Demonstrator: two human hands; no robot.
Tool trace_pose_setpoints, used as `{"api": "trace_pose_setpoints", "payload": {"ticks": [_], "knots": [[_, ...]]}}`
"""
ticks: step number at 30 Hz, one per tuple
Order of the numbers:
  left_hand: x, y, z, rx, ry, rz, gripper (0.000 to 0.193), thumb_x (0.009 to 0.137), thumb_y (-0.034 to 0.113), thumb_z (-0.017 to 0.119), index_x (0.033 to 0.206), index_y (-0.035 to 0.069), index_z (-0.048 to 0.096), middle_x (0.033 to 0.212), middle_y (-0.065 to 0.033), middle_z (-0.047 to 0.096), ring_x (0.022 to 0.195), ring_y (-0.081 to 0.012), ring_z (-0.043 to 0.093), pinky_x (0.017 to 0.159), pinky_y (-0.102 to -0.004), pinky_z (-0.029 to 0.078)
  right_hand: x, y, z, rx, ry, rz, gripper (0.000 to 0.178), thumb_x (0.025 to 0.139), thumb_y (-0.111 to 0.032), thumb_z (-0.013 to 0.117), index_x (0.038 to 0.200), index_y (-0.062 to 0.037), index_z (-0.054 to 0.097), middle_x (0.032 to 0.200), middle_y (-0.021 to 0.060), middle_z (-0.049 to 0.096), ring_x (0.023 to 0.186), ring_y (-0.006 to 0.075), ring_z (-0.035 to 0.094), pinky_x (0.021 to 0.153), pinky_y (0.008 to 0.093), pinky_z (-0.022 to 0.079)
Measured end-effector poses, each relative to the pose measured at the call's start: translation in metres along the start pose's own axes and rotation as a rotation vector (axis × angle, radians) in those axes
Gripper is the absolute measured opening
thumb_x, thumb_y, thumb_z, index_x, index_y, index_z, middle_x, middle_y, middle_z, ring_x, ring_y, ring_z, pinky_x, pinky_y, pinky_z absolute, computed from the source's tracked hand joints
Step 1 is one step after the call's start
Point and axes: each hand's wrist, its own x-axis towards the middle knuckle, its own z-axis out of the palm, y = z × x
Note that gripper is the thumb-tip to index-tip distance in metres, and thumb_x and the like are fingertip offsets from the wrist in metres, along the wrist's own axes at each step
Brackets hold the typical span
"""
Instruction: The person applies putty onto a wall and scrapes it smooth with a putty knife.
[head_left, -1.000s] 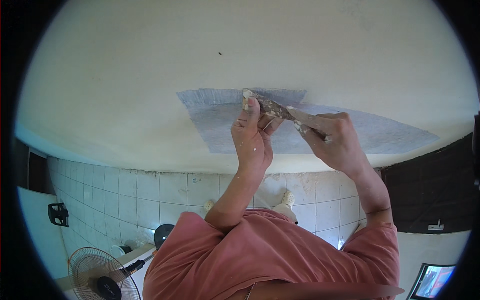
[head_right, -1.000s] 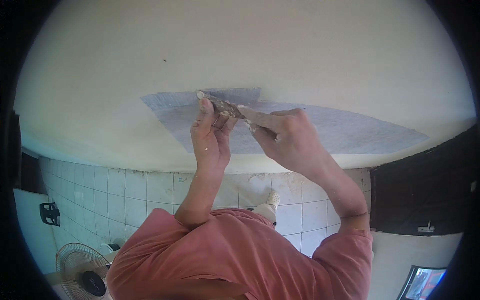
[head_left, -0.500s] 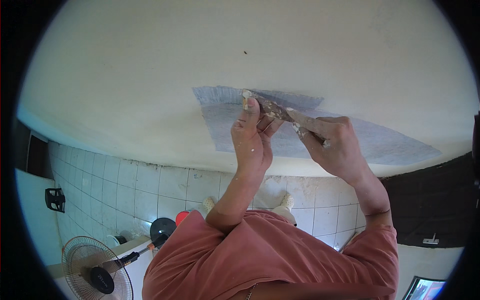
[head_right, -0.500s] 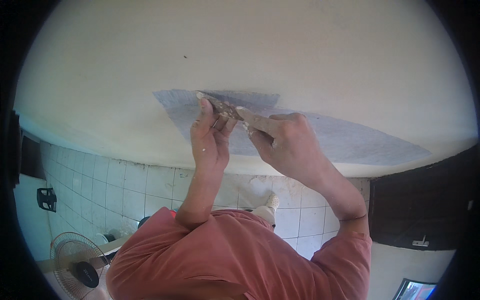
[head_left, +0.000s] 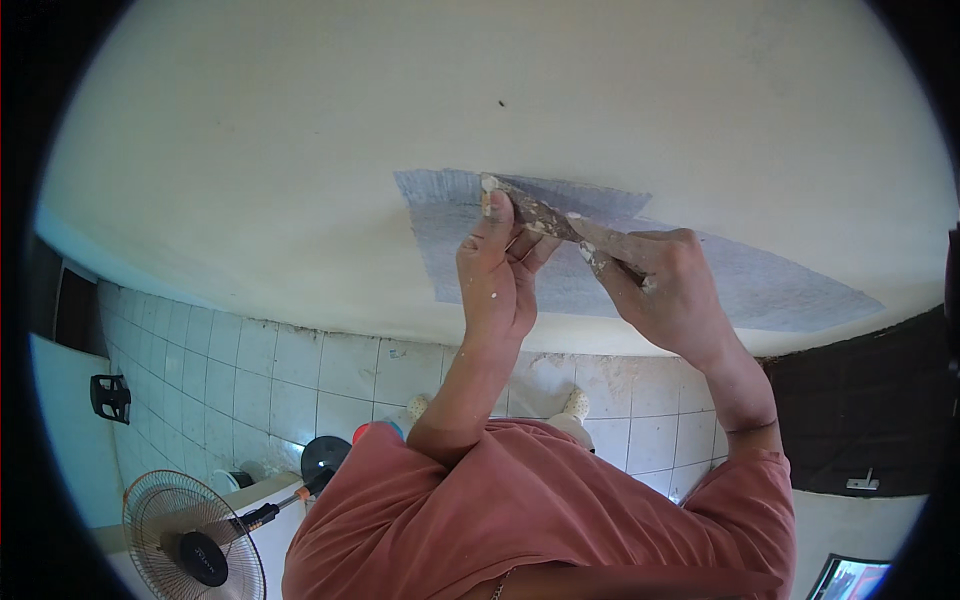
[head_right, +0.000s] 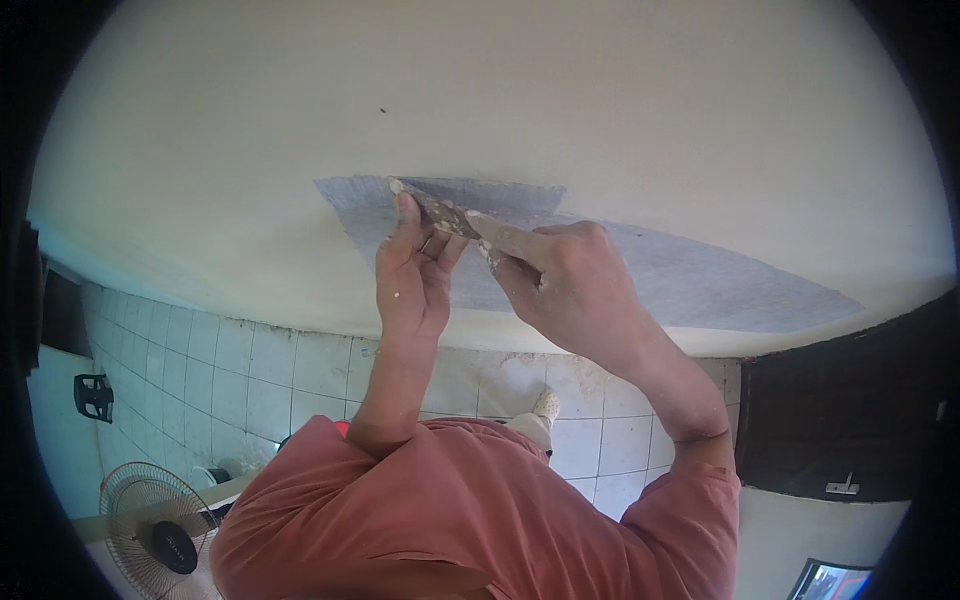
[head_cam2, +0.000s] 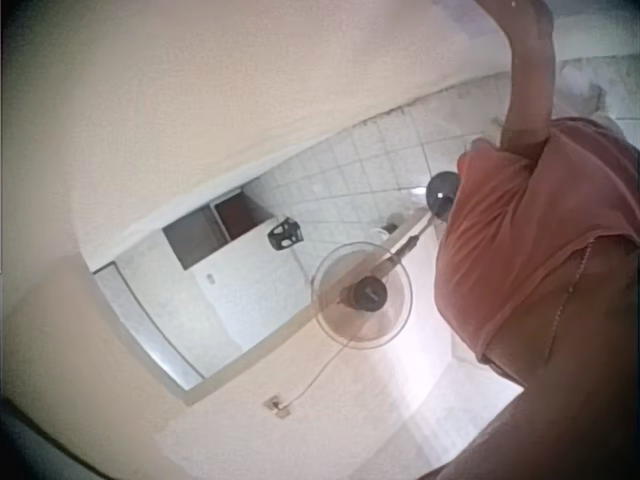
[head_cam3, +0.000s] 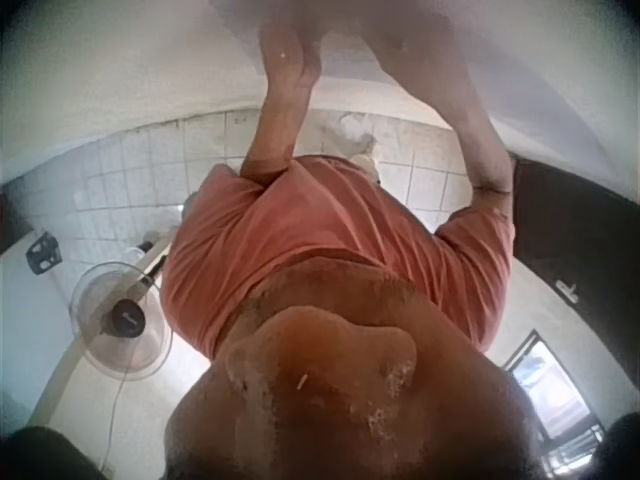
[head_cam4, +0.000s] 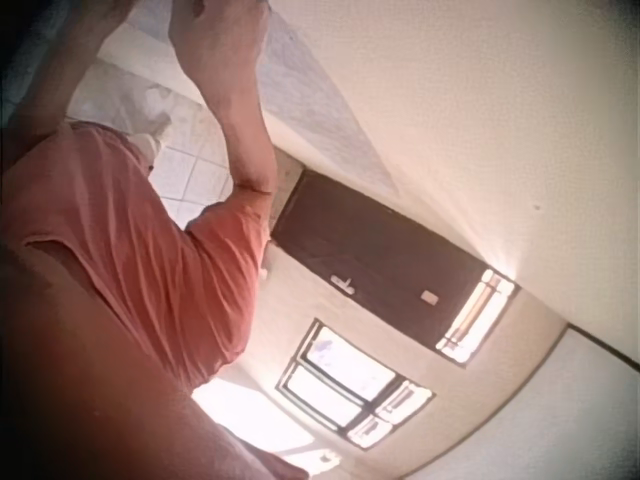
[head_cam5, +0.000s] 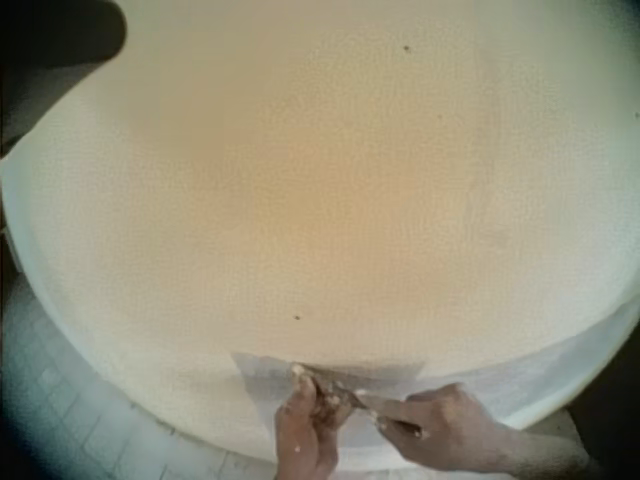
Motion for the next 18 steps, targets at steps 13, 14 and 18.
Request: {"api": "trace_pose_setpoints", "payload": {"ticks": [13,14,18], "knots": [[0.000,0.005,-0.001,0.013,0.023,0.040,0.024,0.088,0.026,0.054,0.088,0.002,0.057,0.079,-0.0076,0.062,0.068,-0.0127,0.062,0.062,-0.0248,0.056,0.007,-0.007,0.004,-0.008,-0.011,-0.058,0.033,0.076,-0.006,0.056,0.109,-0.0071,0.060,0.054,0.0135,0.053,0.045,0.0260,0.054,0.046,0.0356,0.042],[0.001,0.012,0.000,0.019,0.051,0.102,0.024,0.088,0.026,0.053,0.087,0.003,0.058,0.078,-0.0072,0.062,0.067,-0.0122,0.062,0.061,-0.0239,0.055,0.013,-0.007,0.011,0.034,-0.016,-0.069,0.033,0.077,-0.006,0.056,0.109,-0.0071,0.059,0.054,0.0134,0.054,0.046,0.0260,0.054,0.046,0.0355,0.042],[-0.007,0.013,-0.005,0.033,0.040,-0.052,0.024,0.089,0.026,0.052,0.088,0.002,0.057,0.079,-0.0073,0.062,0.069,-0.0138,0.063,0.062,-0.0235,0.055,0.005,-0.015,0.008,-0.044,0.000,-0.156,0.032,0.077,-0.006,0.056,0.109,-0.0074,0.060,0.054,0.0133,0.054,0.047,0.0263,0.055,0.046,0.0353,0.042]]}}
